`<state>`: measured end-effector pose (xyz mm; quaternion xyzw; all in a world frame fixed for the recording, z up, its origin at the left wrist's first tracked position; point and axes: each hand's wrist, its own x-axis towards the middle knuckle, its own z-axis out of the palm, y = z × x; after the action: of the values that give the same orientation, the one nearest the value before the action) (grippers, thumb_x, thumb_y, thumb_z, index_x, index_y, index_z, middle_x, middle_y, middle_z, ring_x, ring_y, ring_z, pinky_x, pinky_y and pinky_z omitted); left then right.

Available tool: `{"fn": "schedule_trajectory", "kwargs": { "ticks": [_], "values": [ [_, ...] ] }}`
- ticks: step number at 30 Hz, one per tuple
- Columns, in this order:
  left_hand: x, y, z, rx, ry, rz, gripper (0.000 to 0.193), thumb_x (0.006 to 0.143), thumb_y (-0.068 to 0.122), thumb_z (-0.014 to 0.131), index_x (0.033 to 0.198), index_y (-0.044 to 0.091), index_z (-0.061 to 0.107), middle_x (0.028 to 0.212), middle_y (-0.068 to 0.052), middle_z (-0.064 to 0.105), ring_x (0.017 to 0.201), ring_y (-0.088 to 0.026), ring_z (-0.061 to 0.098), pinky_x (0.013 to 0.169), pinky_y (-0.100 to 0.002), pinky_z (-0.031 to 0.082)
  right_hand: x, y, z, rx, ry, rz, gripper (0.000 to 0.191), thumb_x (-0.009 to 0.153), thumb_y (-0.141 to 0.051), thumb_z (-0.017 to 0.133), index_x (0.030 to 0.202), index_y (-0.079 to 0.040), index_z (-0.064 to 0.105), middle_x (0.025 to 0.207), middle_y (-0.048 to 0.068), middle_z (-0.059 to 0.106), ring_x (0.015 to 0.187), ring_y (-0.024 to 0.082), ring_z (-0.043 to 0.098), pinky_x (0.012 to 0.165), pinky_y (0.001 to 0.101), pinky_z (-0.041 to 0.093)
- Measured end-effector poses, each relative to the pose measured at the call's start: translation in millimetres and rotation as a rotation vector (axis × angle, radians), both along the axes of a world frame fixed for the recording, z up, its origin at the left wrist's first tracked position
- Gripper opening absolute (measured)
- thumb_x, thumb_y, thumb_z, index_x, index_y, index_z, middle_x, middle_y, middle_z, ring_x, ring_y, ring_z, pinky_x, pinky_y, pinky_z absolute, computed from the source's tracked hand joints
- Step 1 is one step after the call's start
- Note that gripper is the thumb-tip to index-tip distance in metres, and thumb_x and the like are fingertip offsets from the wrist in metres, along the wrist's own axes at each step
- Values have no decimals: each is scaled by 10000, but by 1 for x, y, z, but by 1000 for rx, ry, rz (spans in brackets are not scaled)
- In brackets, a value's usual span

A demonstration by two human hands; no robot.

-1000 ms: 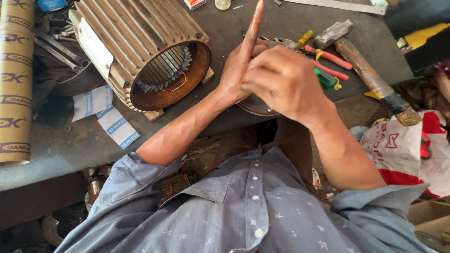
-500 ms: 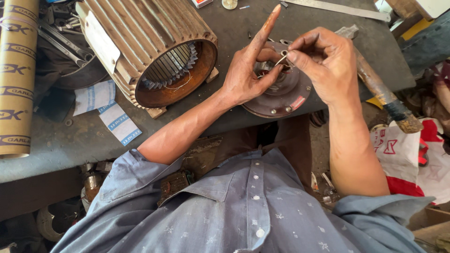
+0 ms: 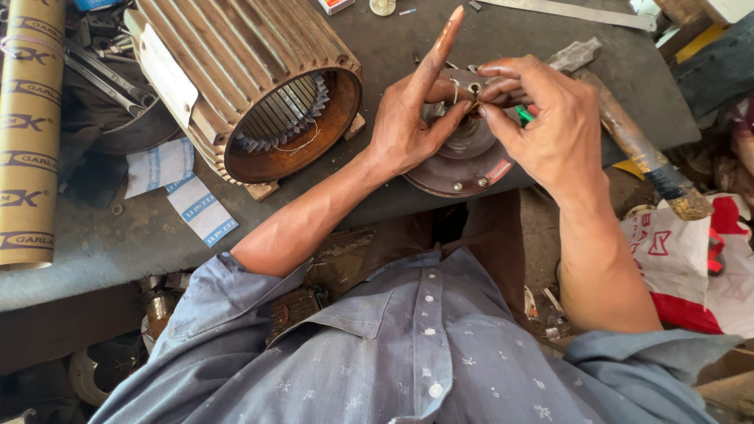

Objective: The person repairs an electrical motor by installing a capacitor and connecting wires to a terminal block. They use a screwdriver to secure the connections and adjust the wiring on the motor's end plate.

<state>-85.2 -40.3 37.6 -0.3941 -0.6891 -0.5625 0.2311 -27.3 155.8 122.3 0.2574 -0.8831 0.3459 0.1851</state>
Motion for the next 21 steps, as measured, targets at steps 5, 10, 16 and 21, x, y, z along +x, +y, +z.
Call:
{"fn": "schedule_trajectory", "kwargs": {
  "ticks": [5,10,16,21],
  "values": [
    [0,0,-1,-85,111,109,1022,1021,29,769,1692,195,16,917,-40,705,853,-199,687,813,-346,549,-1,4,0,188,210,-1,283,956,21,816,1188,-52,671,1075,52,743,1010,216,746,822,306,580],
    [0,2,-2,-178,160,207,1074,982,65,775,1724,146,2,952,-52,580,832,-210,604,789,-360,532,-6,-5,16,480,609,84,184,945,-68,837,1083,-112,723,968,17,697,969,205,665,816,338,531],
    [0,1,0,-215,226,232,1008,1010,56,747,1680,93,-4,931,-46,589,862,-215,586,832,-369,522,-10,-4,28,661,789,72,108,889,-100,843,974,-117,779,917,-14,686,955,191,649,823,352,522],
    [0,-2,0,-105,203,183,1007,994,8,750,1727,158,77,1074,-10,713,892,-185,637,821,-341,539,-19,5,-1,479,682,24,122,953,-24,871,988,-79,767,998,11,684,1026,208,623,864,339,510]
  ]
}}
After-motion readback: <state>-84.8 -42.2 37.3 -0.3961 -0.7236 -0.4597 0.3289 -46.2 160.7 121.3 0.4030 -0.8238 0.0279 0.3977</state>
